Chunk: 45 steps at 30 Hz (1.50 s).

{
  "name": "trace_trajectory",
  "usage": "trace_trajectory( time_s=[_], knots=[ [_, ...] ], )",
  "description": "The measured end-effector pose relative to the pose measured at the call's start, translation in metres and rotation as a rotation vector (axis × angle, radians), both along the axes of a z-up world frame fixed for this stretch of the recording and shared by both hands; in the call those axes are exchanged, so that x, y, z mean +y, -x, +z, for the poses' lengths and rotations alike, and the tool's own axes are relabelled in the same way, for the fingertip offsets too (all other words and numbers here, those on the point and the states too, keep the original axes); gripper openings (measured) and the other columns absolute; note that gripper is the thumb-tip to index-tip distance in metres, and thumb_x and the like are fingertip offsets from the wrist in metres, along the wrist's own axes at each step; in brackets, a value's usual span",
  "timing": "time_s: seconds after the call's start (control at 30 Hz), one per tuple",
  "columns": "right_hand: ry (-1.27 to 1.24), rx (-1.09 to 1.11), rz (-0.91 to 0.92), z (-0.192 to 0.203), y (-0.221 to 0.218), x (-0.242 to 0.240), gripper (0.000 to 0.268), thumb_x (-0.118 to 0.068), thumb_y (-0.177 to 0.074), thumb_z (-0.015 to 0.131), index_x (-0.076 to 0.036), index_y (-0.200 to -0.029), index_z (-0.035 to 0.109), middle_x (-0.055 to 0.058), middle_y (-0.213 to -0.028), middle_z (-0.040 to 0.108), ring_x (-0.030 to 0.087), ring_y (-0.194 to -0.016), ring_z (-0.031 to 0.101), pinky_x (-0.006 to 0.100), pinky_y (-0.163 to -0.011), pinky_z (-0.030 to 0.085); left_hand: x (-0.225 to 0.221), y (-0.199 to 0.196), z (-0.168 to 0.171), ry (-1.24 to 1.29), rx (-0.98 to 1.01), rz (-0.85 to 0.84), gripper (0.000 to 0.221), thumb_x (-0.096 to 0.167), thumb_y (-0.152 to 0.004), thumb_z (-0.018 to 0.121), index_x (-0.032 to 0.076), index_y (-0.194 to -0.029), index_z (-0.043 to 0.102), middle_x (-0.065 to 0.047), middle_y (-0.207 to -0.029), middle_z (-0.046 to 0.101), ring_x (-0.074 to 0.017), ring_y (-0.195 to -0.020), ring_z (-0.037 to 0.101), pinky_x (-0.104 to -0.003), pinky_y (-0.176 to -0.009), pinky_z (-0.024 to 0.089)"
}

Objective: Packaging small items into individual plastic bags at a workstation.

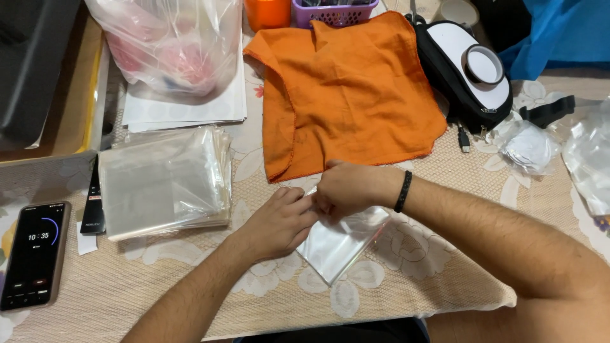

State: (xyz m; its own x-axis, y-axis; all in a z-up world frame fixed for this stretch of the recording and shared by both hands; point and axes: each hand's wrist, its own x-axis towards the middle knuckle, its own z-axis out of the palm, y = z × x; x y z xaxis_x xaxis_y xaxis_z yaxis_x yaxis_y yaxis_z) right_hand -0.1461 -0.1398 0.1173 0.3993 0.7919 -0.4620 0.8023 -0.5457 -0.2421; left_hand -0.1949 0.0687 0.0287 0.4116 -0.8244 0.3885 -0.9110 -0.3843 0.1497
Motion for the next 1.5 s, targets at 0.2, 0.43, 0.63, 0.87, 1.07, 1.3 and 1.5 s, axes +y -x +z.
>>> trace_trajectory(
  time_s=[0.2, 0.43, 0.63, 0.87, 1.07, 1.3, 1.5],
  knots=[
    [0.004, 0.108, -0.017, 0.022, 0.003, 0.0, 0.021, -0.037, -0.081, 0.077, -0.017, -0.088, 0.08, 0.004, -0.08, 0.078, 0.028, -0.088, 0.075, 0.05, -0.116, 0.03, 0.0, 0.002, 0.005, 0.018, 0.013, -0.003, 0.021, 0.027, -0.099, 0.045, 0.015, -0.092, 0.061, -0.007, -0.11, 0.059, -0.0289, -0.105, 0.052, -0.041, -0.087, 0.04],
    [-0.1, 0.23, -0.01, 0.033, 0.0, -0.015, 0.018, -0.036, -0.077, 0.083, -0.02, -0.084, 0.08, 0.0, -0.078, 0.078, 0.029, -0.089, 0.075, 0.059, -0.116, 0.029, 0.001, 0.004, 0.03, -0.037, 0.042, 0.0, 0.025, 0.026, -0.099, 0.042, 0.013, -0.09, 0.061, -0.007, -0.115, 0.06, -0.0272, -0.107, 0.051, -0.041, -0.088, 0.039],
    [-0.336, 0.297, -0.074, 0.086, 0.012, -0.055, 0.017, -0.024, -0.078, 0.082, -0.009, -0.086, 0.079, 0.011, -0.082, 0.078, 0.041, -0.1, 0.07, 0.072, -0.108, 0.027, 0.011, 0.0, 0.054, -0.039, 0.213, -0.021, 0.036, 0.017, -0.099, 0.038, 0.015, -0.121, 0.066, -0.01, -0.132, 0.06, -0.0287, -0.114, 0.052, -0.044, -0.099, 0.037],
    [-0.377, 0.003, -0.406, 0.052, 0.041, -0.125, 0.017, -0.013, -0.074, 0.072, -0.011, -0.09, 0.079, 0.011, -0.099, 0.079, 0.043, -0.125, 0.058, 0.066, -0.113, 0.031, 0.002, 0.003, 0.048, -0.139, 0.312, 0.095, 0.029, 0.014, -0.097, 0.052, 0.018, -0.119, 0.07, -0.007, -0.132, 0.063, -0.0313, -0.137, 0.045, -0.052, -0.117, 0.027],
    [-0.413, -0.2, -0.544, 0.01, 0.062, -0.144, 0.017, -0.01, -0.08, 0.068, -0.015, -0.092, 0.078, 0.004, -0.107, 0.076, 0.032, -0.121, 0.063, 0.053, -0.107, 0.044, -0.046, 0.003, 0.047, -0.082, 0.245, 0.019, 0.025, 0.016, -0.096, 0.06, 0.013, -0.12, 0.068, -0.011, -0.127, 0.064, -0.032, -0.135, 0.047, -0.051, -0.115, 0.032],
    [-0.382, -0.185, -1.017, -0.004, 0.086, -0.141, 0.045, -0.033, -0.086, 0.071, -0.027, -0.13, 0.064, -0.004, -0.106, 0.077, 0.02, -0.099, 0.075, 0.04, -0.085, 0.059, -0.114, -0.016, 0.046, -0.194, 0.315, 0.013, 0.049, 0.041, -0.1, 0.053, 0.009, -0.137, 0.058, -0.015, -0.141, 0.058, -0.0307, -0.14, 0.045, -0.048, -0.119, 0.027],
    [-0.455, 0.046, -1.192, -0.021, 0.076, -0.145, 0.058, -0.029, -0.078, 0.079, -0.023, -0.133, 0.061, -0.001, -0.092, 0.079, 0.022, -0.089, 0.077, 0.037, -0.079, 0.061, -0.136, -0.023, -0.013, 0.027, 0.096, 0.067, 0.035, 0.035, -0.098, 0.06, 0.005, -0.114, 0.07, -0.012, -0.103, 0.072, -0.0277, -0.107, 0.066, -0.042, -0.1, 0.044]
  ],
)
